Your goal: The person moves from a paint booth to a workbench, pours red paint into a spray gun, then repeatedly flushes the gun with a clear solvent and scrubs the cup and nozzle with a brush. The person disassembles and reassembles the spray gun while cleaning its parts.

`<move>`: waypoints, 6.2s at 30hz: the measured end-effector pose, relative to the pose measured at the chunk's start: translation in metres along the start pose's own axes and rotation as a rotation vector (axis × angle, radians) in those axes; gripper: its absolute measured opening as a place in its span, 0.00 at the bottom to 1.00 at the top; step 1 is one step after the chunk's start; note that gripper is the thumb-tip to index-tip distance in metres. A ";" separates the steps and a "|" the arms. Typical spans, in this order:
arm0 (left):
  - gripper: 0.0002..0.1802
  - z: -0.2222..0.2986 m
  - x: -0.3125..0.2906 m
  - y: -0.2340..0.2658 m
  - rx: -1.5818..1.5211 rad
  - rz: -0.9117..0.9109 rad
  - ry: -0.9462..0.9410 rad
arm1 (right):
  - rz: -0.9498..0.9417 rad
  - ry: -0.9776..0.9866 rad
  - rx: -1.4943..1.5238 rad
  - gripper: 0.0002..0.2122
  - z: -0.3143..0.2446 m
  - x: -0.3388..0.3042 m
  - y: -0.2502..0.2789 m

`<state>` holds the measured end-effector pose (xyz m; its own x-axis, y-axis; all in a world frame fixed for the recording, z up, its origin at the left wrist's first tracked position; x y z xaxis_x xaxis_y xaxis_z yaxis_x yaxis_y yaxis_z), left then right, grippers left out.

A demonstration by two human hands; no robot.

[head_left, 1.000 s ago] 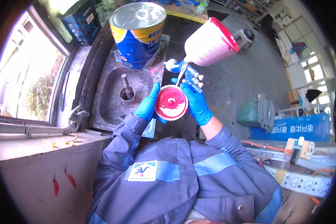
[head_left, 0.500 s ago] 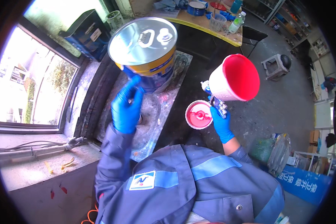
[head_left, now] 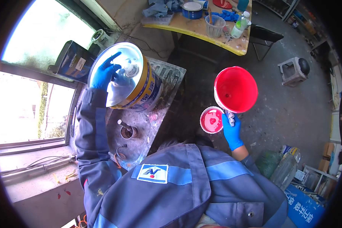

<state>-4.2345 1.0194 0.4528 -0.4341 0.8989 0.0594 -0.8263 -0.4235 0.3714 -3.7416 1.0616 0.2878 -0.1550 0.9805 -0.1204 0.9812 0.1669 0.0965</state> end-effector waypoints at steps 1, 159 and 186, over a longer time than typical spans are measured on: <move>0.22 0.000 -0.001 -0.002 0.007 0.013 0.066 | 0.029 0.023 -0.006 0.06 -0.001 0.002 0.000; 0.21 -0.035 0.046 -0.040 -0.076 0.271 -0.316 | -0.286 -0.122 -0.173 0.19 0.070 0.120 -0.094; 0.21 -0.478 -0.340 0.026 0.273 0.569 0.855 | -0.488 -0.163 -0.200 0.20 0.009 0.064 -0.129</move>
<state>-4.2803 0.6487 -0.0006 -0.9271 0.1542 -0.3416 -0.3597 -0.6220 0.6955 -3.8771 1.1024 0.2589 -0.5509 0.7584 -0.3482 0.7566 0.6300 0.1751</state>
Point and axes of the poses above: each hand's wrist, its own x-axis towards the middle knuckle, its own y-axis out of the back of the hand, z = x × y, the point moved 5 cm from there along x, towards the middle knuckle, and after that the axes turned 11 degrees about -y, right-handed, at the moved point
